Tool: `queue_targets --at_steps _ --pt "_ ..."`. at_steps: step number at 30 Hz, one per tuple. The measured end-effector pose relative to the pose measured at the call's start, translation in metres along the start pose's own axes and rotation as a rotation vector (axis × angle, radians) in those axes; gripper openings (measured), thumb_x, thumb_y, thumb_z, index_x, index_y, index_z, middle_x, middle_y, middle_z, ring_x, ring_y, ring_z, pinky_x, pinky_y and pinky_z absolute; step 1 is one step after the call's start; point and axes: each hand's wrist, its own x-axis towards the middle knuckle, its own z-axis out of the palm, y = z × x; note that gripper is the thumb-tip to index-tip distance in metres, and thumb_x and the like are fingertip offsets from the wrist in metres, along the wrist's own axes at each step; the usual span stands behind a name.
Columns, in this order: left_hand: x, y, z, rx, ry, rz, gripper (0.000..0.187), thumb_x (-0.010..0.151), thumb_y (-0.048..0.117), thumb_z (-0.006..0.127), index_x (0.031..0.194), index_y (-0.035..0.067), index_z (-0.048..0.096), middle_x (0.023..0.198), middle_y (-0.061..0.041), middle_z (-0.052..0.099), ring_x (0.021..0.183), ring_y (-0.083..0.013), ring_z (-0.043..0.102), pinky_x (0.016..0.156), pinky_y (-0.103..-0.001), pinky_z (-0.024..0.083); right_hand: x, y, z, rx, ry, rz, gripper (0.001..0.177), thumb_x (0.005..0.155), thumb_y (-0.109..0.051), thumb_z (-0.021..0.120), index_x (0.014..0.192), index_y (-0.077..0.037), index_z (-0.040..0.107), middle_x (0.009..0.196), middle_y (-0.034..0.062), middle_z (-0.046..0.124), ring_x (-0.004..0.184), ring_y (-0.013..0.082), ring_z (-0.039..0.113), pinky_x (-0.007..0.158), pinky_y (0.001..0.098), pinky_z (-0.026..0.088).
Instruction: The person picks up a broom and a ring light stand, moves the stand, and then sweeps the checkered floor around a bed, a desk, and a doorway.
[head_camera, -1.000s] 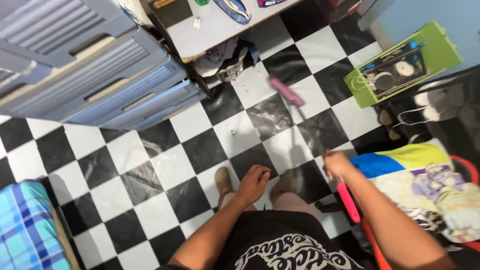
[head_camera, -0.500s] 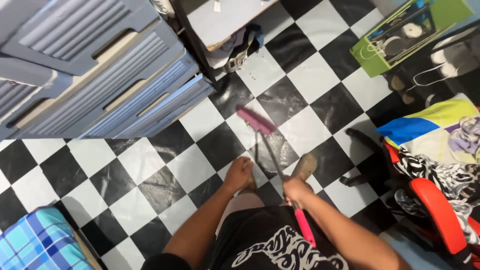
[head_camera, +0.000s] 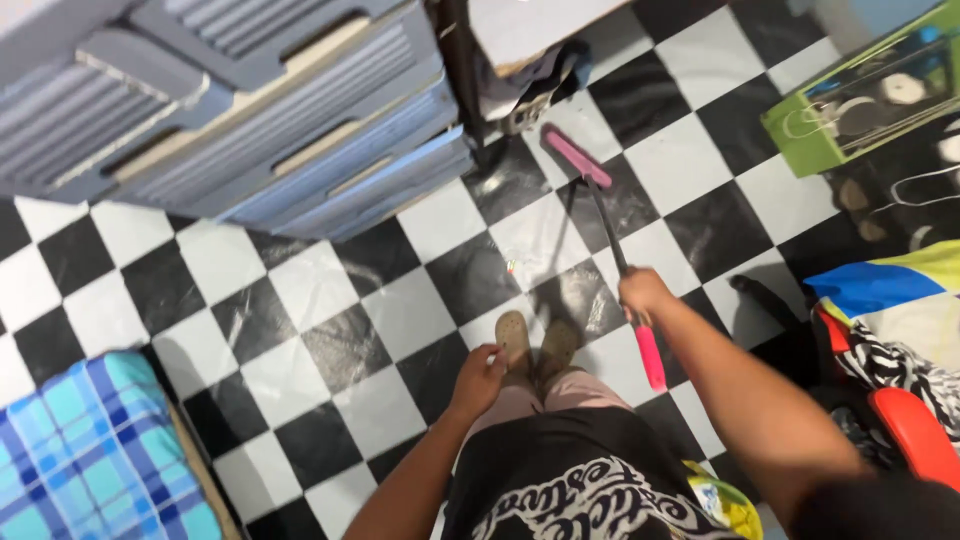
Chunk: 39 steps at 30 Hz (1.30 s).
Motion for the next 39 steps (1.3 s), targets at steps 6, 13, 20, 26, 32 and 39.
queue_targets --at_steps 6,13,20,26,32,39 --pt "-0.001 0.052 0.005 -0.197 -0.034 0.007 0.035 0.099 0.035 0.06 0.119 0.008 0.067 0.117 -0.013 0.068 0.096 -0.0259 0.071 0.084 -0.037 0.055 -0.029 0.048 0.051 -0.085 -0.139 0.058 0.018 0.087 -0.007 0.052 0.076 0.004 0.063 0.055 0.0206 0.06 0.04 0.0306 0.058 0.038 0.0458 0.047" --pt "-0.008 0.046 -0.007 -0.171 0.001 -0.048 0.033 0.099 0.035 0.06 0.118 0.009 0.067 0.114 -0.012 0.07 0.091 -0.0262 0.072 0.083 -0.036 0.056 -0.172 -0.03 0.061 0.024 -0.11 0.24 0.037 0.098 -0.015 0.046 0.131 -0.011 0.063 0.055 0.0152 0.055 0.038 0.0253 0.049 0.036 0.0409 0.04" --pt "-0.012 0.005 -0.052 -0.099 0.015 -0.066 0.031 0.1 0.035 0.06 0.116 0.009 0.069 0.104 -0.012 0.074 0.088 -0.0246 0.072 0.083 -0.036 0.055 -0.058 -0.065 0.122 -0.152 -0.041 -0.026 0.023 0.085 -0.004 0.052 0.089 0.008 0.071 0.053 0.0171 0.062 0.041 0.028 0.062 0.042 0.0413 0.05" --pt "-0.002 -0.013 -0.117 -0.113 -0.051 0.054 0.029 0.101 0.03 0.06 0.116 0.006 0.067 0.111 -0.014 0.071 0.096 -0.0285 0.069 0.085 -0.038 0.054 0.036 -0.094 0.209 0.001 -0.003 0.155 0.021 0.082 -0.003 0.055 0.079 0.011 0.07 0.068 0.0249 0.065 0.049 0.0309 0.063 0.046 0.048 0.048" --pt "0.01 -0.048 -0.167 -0.08 -0.09 0.064 0.029 0.101 0.031 0.06 0.118 0.009 0.066 0.114 -0.013 0.071 0.101 -0.0307 0.07 0.089 -0.038 0.055 0.051 -0.029 0.216 -0.642 -0.008 -0.198 0.024 0.08 -0.012 0.061 0.083 0.007 0.074 0.086 0.0303 0.068 0.079 0.0405 0.069 0.074 0.048 0.054" --pt "0.03 -0.054 -0.195 -0.045 -0.127 -0.016 0.03 0.101 0.034 0.058 0.117 0.01 0.067 0.122 -0.012 0.069 0.105 -0.0309 0.069 0.091 -0.038 0.054 -0.065 -0.121 0.166 -0.422 0.041 0.009 0.017 0.082 -0.01 0.055 0.079 0.001 0.068 0.076 0.026 0.073 0.074 0.0404 0.078 0.072 0.0473 0.061"
